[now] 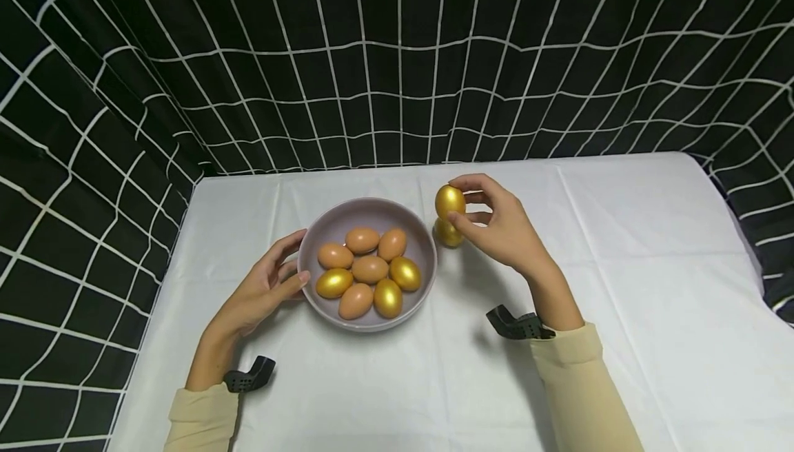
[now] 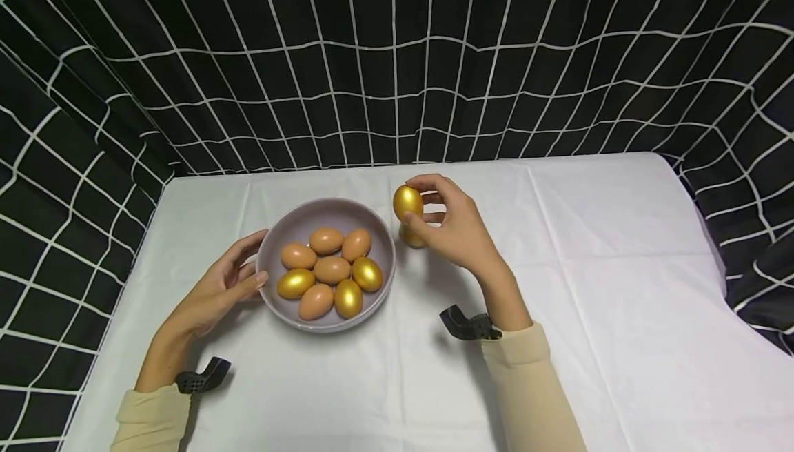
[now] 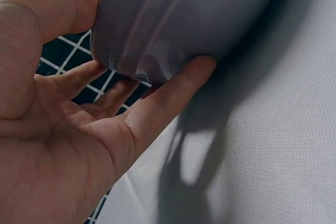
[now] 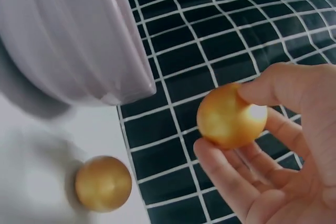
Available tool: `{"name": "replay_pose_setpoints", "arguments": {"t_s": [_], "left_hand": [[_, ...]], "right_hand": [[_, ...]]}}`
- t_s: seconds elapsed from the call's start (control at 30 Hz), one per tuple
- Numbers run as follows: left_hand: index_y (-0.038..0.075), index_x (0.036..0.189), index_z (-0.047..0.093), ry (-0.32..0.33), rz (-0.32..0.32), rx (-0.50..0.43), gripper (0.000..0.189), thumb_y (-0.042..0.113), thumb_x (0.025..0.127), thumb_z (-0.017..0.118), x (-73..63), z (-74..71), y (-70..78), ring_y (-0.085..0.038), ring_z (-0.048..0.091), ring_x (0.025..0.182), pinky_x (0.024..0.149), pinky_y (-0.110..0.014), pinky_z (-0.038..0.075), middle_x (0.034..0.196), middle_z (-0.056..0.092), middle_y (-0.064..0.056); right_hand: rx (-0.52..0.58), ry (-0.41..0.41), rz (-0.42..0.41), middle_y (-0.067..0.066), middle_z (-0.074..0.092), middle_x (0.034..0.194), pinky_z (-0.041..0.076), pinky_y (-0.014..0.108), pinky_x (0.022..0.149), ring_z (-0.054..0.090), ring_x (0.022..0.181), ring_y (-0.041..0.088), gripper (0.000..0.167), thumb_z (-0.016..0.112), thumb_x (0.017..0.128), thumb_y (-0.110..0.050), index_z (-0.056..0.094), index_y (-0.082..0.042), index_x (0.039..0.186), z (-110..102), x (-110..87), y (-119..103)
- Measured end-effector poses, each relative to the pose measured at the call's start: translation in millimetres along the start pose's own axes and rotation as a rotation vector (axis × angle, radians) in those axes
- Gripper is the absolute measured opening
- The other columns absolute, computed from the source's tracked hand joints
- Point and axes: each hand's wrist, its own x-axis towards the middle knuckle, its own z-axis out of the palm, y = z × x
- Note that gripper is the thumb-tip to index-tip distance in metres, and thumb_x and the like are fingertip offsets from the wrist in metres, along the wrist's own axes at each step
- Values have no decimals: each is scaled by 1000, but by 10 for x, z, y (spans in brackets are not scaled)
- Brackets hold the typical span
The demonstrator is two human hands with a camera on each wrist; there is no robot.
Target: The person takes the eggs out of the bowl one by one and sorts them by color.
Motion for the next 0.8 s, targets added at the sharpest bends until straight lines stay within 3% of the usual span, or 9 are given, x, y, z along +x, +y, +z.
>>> {"name": "replay_pose_setpoints", "arguments": {"t_s": [0.2, 0.33, 0.43, 0.63, 0.8], "left_hand": [[15, 168, 25, -2, 7, 10, 74, 6, 104, 63, 11, -1, -1, -20, 54, 141, 92, -36, 65, 173, 26, -17], [14, 168, 25, 3, 7, 8, 74, 6, 104, 63, -7, -4, -6, -17, 55, 140, 92, -36, 65, 172, 26, -17], [15, 168, 25, 4, 3, 1, 75, 6, 104, 64, -21, -3, -14, -17, 55, 140, 93, -37, 65, 173, 26, -17], [15, 168, 26, -1, 5, -6, 74, 6, 104, 64, -18, -5, -26, -17, 55, 141, 93, -37, 65, 173, 25, -16], [17, 167, 26, 0, 6, 2, 74, 6, 104, 63, 3, -14, -24, -17, 55, 141, 93, -37, 65, 173, 26, -15]], "right_hand": [[4, -6, 47, 15, 64, 137, 58, 14, 88, 64, 119, 31, 42, 74, 96, -5, 62, -4, 136, -61, -17, 119], [-73, 9, 67, 16, 65, 137, 56, 13, 88, 64, 119, 32, 42, 74, 96, -6, 62, -5, 136, -118, -11, 208], [-149, 18, 80, 18, 66, 136, 59, 20, 89, 66, 118, 35, 42, 72, 95, -4, 62, -5, 136, -135, -17, 274], [-240, 13, 81, 22, 65, 133, 64, 49, 93, 68, 117, 41, 41, 71, 93, -1, 63, -1, 134, -122, 1, 412], [-290, 18, 86, 25, 64, 131, 62, 55, 96, 68, 117, 46, 41, 71, 92, -1, 62, 1, 132, -144, 10, 499]]}}
